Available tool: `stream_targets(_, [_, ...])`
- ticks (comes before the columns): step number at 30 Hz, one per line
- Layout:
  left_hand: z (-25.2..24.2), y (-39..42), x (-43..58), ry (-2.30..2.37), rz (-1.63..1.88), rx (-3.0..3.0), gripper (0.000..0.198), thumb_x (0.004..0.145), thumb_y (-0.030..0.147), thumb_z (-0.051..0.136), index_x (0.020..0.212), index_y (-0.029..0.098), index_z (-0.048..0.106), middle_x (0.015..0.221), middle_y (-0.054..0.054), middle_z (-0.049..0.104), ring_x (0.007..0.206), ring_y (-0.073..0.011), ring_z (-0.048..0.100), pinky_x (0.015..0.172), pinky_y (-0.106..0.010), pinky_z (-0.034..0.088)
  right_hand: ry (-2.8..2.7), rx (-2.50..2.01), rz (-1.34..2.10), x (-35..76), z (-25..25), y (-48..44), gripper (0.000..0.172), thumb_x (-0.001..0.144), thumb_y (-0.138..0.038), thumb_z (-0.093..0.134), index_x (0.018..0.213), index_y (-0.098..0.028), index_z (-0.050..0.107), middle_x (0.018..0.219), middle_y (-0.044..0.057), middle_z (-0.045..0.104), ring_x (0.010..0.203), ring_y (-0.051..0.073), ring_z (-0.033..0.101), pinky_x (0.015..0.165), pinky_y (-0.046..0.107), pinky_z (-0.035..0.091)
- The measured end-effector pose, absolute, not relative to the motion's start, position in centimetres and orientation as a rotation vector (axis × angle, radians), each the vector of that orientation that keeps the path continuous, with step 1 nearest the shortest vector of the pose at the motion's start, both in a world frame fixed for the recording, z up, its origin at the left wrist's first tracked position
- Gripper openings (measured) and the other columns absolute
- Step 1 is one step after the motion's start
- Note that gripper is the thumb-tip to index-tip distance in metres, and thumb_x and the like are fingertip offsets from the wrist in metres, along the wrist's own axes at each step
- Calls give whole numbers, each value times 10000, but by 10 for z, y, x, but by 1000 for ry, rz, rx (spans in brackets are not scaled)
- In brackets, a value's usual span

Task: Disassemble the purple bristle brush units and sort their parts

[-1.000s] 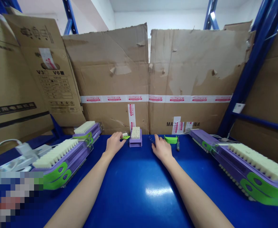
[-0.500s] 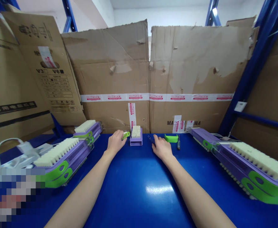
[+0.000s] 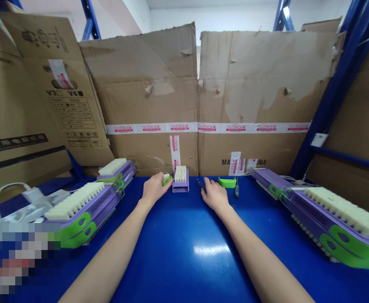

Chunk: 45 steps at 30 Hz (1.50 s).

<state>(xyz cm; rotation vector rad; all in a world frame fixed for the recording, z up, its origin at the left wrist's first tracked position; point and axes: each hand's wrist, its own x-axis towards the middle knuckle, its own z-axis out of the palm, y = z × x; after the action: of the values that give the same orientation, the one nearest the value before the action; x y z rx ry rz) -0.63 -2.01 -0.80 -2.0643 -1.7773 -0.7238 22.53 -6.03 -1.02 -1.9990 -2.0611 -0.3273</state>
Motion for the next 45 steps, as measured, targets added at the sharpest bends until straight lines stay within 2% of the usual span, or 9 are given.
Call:
stream_targets(6, [-7, -20, -7, -1824, -771, -2046, 343, 891, 486, 348, 877, 192, 524, 852, -81, 639, 820, -207, 611, 640, -272, 406, -2014, -1984, -328, 224, -9, -61, 416, 919, -352, 322, 1294, -195, 407, 1076, 107, 618, 848, 209, 633, 670, 295, 453])
stream_targets(14, [-9, -17, -15, -1863, -944, -1877, 269, 894, 401, 360, 937, 193, 525, 947, -96, 592, 953, -222, 540, 677, -285, 427, -1925, -1844, -294, 226, -7, -62, 392, 926, -338, 309, 1265, -198, 446, 1065, 85, 641, 838, 197, 642, 679, 276, 449])
stream_targets(20, [-16, -8, -21, -1829, -935, -2010, 304, 872, 348, 417, 1096, 158, 495, 1098, -127, 580, 1041, -248, 523, 837, -349, 416, -1910, -1816, -322, 227, -7, -62, 387, 919, -337, 316, 1249, -206, 470, 1033, 61, 662, 809, 206, 650, 653, 279, 450])
stream_targets(24, [-18, -7, -20, -1825, -885, -2116, 332, 886, 320, 393, 1169, 159, 460, 1169, -130, 576, 1094, -246, 515, 862, -361, 397, -1981, -1832, -337, 227, -7, -63, 406, 921, -349, 310, 1273, -212, 459, 1071, 74, 652, 827, 195, 650, 672, 276, 461])
stream_targets(33, [-7, -15, -16, -1738, -896, -2053, 247, 907, 309, 337, 945, 195, 553, 911, -76, 645, 907, -221, 540, 781, -337, 373, -2077, -1757, -319, 225, -8, -63, 406, 924, -341, 300, 1270, -215, 471, 1128, 62, 640, 896, 194, 641, 725, 279, 469])
stream_targets(45, [-12, -13, -18, -1703, -809, -2117, 215, 867, 349, 418, 918, 216, 579, 990, -74, 580, 956, -226, 488, 797, -344, 365, -1960, -1764, -381, 229, -9, -60, 401, 921, -341, 313, 1250, -209, 500, 1076, 70, 658, 817, 194, 651, 680, 281, 473])
